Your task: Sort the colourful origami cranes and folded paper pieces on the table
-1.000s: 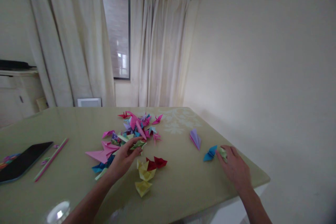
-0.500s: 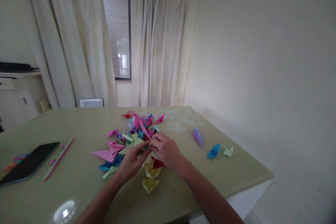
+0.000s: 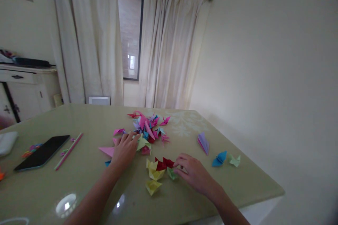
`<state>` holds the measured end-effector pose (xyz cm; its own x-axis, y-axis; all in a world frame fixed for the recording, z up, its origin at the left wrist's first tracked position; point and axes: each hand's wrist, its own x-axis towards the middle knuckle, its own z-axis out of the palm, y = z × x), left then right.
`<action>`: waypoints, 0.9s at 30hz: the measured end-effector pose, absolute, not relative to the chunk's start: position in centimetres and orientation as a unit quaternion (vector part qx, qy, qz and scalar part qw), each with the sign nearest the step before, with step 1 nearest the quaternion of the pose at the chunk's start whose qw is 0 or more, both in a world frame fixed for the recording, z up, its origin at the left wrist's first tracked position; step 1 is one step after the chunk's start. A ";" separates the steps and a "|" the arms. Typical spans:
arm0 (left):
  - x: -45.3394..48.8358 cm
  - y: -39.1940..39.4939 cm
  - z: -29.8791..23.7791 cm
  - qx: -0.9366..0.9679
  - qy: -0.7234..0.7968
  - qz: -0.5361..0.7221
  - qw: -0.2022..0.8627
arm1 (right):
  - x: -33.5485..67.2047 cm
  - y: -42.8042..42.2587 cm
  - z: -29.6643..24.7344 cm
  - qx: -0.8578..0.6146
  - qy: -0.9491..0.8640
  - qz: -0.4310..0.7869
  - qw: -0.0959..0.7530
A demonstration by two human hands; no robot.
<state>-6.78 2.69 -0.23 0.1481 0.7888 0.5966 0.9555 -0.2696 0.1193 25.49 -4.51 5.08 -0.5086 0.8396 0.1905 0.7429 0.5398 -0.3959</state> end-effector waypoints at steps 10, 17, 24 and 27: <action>-7.7 3.1 -0.1 -0.757 -0.602 -0.228 0.112 | 20.9 -2.7 6.2 -0.410 -0.858 0.150 0.270; -8.5 3.0 0.7 -0.683 -0.598 -0.412 0.078 | 17.3 0.3 6.7 -0.397 -0.841 0.177 0.323; -8.0 2.6 1.5 -0.637 -0.542 -0.546 0.045 | 12.9 6.0 4.9 -0.416 -0.751 0.320 0.401; -7.6 2.4 1.8 -0.633 -0.492 -0.598 0.007 | 11.4 7.3 4.1 -0.382 -0.711 0.399 0.435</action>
